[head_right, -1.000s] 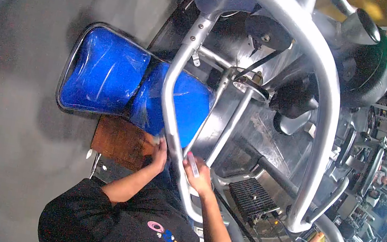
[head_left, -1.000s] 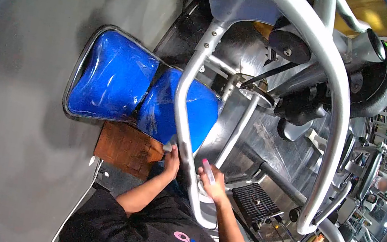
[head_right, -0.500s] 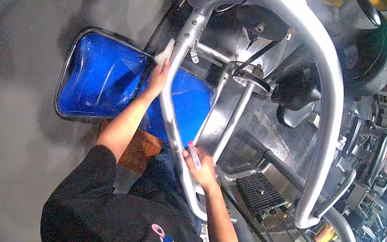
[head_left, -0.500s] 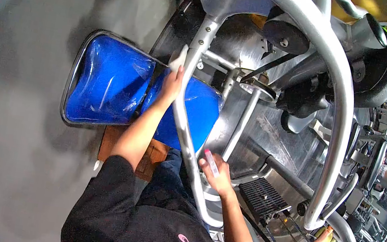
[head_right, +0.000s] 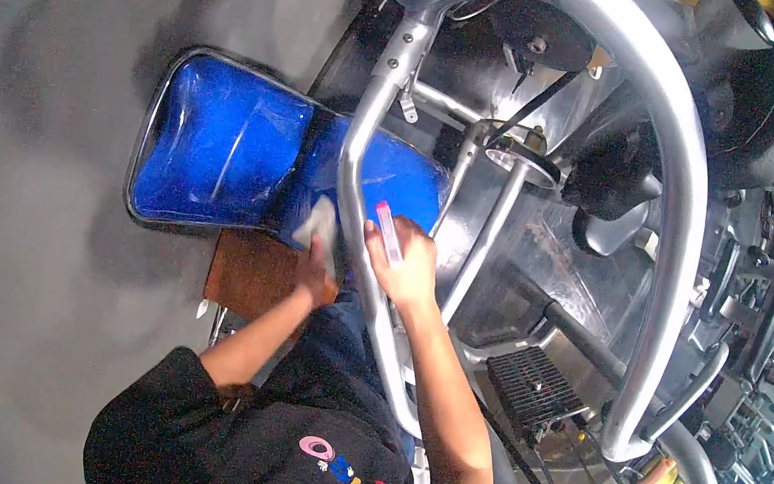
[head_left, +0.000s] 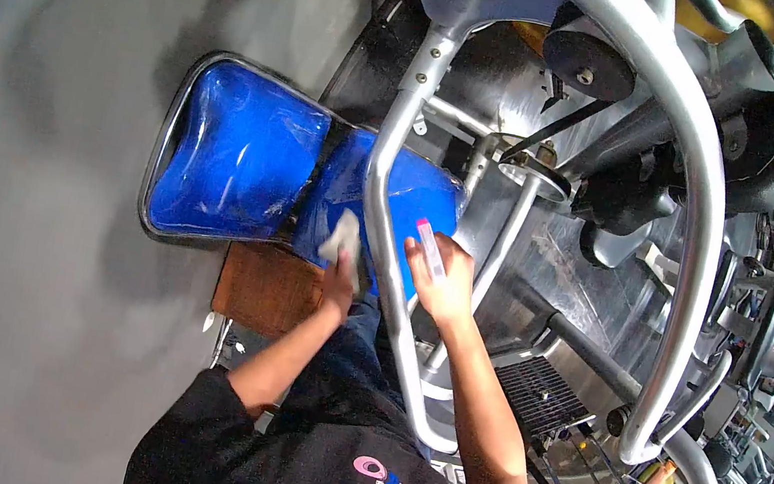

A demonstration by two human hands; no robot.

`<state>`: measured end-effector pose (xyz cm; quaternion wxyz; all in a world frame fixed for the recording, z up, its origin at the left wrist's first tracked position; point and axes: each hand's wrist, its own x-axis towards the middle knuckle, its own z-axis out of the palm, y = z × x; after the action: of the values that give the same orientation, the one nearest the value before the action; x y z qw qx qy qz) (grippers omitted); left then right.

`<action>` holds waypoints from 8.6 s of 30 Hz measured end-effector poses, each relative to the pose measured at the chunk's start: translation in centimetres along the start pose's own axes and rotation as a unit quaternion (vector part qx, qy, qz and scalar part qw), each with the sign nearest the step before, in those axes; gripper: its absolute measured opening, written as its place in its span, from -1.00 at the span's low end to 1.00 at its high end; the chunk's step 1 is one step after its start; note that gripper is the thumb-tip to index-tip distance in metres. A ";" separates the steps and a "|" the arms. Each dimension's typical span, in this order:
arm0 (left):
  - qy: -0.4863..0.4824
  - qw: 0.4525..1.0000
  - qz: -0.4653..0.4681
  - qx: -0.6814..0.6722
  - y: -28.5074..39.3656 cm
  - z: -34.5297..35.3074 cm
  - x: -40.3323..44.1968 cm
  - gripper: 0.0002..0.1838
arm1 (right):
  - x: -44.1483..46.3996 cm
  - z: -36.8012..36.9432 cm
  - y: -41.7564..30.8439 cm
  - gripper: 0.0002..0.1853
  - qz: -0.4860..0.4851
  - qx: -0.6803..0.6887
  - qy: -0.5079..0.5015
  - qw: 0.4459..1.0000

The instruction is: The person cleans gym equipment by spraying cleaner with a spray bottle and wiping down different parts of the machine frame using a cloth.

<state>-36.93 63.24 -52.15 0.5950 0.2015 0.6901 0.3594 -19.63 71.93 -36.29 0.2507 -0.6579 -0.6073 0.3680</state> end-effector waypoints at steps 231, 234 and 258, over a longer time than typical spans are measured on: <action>-0.005 0.860 0.431 0.272 30.1 16.9 19.4 -0.48 | 4.3 -24.8 -7.7 -0.76 -0.178 -0.063 -0.217 0.958; 0.036 0.822 0.474 0.314 32.3 15.9 18.7 -0.54 | 4.1 -24.6 -7.5 -0.79 -0.207 -0.081 -0.223 0.949; -0.330 0.451 0.382 0.736 19.0 16.3 17.3 -0.74 | 3.5 -24.3 -7.7 -0.65 -0.107 -0.136 -0.106 0.979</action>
<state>-27.66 92.20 -50.47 0.2103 0.9113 0.3019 -0.1850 -5.23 79.31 -16.26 0.1306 -0.5746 -0.7415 0.3208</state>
